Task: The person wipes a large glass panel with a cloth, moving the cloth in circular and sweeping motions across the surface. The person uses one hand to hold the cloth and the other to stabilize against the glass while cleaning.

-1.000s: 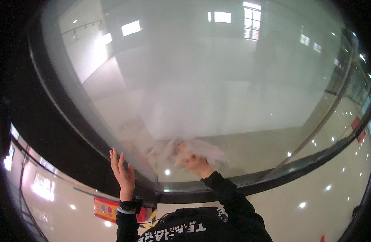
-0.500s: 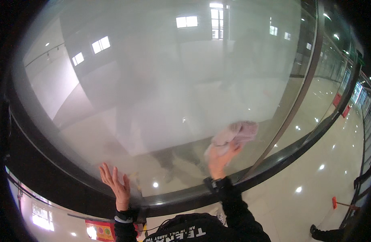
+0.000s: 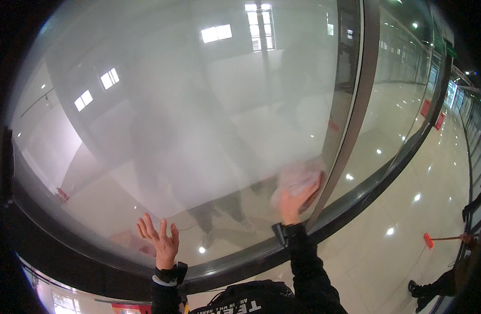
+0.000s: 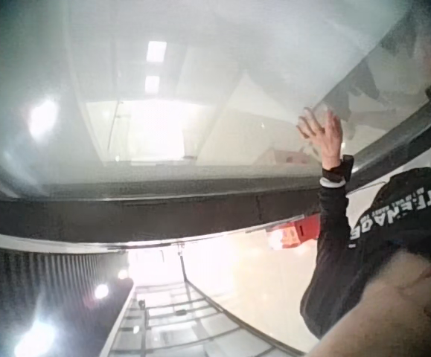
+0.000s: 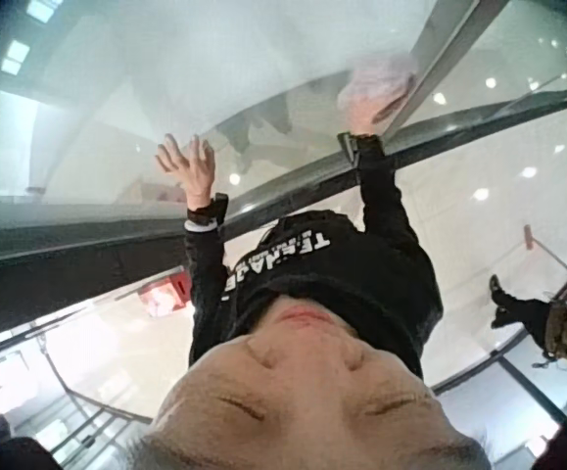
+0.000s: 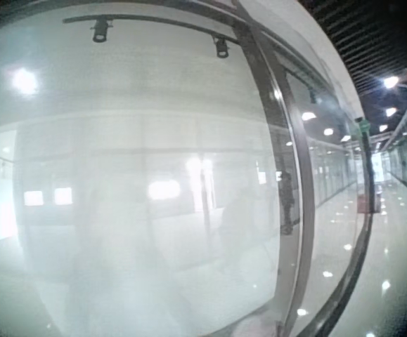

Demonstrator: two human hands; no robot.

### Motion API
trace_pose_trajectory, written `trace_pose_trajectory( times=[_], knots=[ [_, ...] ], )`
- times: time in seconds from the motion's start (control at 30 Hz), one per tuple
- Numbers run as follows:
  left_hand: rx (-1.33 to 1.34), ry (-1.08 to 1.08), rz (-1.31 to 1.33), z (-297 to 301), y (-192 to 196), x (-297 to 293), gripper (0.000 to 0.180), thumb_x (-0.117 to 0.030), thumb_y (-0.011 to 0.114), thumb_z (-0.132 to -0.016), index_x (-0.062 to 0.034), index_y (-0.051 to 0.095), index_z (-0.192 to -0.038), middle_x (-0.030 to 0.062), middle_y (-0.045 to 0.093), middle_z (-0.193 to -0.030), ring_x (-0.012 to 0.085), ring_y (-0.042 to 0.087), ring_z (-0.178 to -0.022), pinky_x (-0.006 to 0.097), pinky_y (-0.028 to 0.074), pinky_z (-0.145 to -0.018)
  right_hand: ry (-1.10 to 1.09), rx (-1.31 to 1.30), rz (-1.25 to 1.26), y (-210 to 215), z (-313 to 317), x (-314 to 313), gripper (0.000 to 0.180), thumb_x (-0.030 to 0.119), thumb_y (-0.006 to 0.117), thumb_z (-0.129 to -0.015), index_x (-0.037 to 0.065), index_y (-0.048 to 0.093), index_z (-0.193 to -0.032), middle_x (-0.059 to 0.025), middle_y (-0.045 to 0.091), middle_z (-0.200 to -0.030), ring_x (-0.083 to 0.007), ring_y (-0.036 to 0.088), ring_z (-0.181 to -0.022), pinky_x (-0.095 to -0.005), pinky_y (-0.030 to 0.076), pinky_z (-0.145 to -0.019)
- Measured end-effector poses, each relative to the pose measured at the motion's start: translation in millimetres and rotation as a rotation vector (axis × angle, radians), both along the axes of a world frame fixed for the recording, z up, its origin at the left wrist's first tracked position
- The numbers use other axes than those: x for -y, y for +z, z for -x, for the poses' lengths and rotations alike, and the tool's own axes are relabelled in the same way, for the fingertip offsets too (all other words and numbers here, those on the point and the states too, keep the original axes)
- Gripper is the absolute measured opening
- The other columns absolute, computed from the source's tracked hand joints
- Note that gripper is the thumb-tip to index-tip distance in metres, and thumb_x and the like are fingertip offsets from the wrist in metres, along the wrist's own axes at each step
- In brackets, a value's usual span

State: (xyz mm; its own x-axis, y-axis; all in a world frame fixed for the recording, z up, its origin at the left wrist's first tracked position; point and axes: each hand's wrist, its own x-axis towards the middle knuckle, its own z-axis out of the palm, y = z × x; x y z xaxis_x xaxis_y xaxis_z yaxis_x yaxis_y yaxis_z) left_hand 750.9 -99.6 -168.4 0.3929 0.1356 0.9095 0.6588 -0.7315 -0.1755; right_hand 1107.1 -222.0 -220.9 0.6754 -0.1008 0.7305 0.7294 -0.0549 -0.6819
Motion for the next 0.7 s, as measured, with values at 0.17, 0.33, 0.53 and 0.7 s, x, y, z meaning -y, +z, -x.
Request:
trace_pose_trajectory(
  times=[0.17, 0.33, 0.53, 0.7],
  knots=[
    [0.015, 0.064, 0.029, -30, -1, 8, 0.051, -0.020, 0.061, -0.089, -0.0200, 0.043, -0.137, 0.0249, 0.026, -0.151, 0.0442, 0.018, -0.142, 0.061, 0.012, -0.111, 0.148, -0.359, -0.309, -10, -78, 20, 0.073, 0.016, 0.059, -0.083, -0.004, 0.024, -0.143, -0.0234, 0.026, -0.146, -0.0363, 0.025, -0.138, -0.0422, 0.021, -0.114],
    [0.012, 0.067, 0.021, -61, -4, 15, 0.051, -0.025, 0.060, -0.091, -0.0202, 0.042, -0.139, 0.0253, 0.026, -0.151, 0.0448, 0.017, -0.142, 0.061, 0.012, -0.111, -0.036, 0.033, 0.048, 26, -55, 17, 0.070, 0.015, 0.065, -0.074, -0.002, 0.036, -0.135, -0.0271, 0.030, -0.143, -0.0406, 0.031, -0.134, -0.0482, 0.026, -0.109],
    [0.014, 0.182, -0.124, -82, 1, 8, 0.048, -0.042, 0.045, -0.099, -0.0227, 0.040, -0.142, 0.0229, 0.028, -0.151, 0.0413, 0.023, -0.142, 0.060, 0.013, -0.111, 0.062, 0.121, -0.024, 118, -107, 30, 0.069, 0.014, 0.070, -0.066, 0.005, 0.045, -0.129, -0.0291, 0.030, -0.140, -0.0489, 0.026, -0.132, -0.0575, 0.024, -0.107],
    [0.026, 0.214, -0.169, -86, -7, 0, 0.048, -0.045, 0.037, -0.100, -0.0252, 0.038, -0.143, 0.0225, 0.029, -0.151, 0.0409, 0.027, -0.140, 0.062, 0.015, -0.111, -0.065, -0.076, -0.047, 53, -121, 31, 0.072, 0.014, 0.062, -0.080, -0.004, 0.030, -0.142, -0.0273, 0.025, -0.148, -0.0414, 0.026, -0.137, -0.0467, 0.020, -0.114]
  ],
)
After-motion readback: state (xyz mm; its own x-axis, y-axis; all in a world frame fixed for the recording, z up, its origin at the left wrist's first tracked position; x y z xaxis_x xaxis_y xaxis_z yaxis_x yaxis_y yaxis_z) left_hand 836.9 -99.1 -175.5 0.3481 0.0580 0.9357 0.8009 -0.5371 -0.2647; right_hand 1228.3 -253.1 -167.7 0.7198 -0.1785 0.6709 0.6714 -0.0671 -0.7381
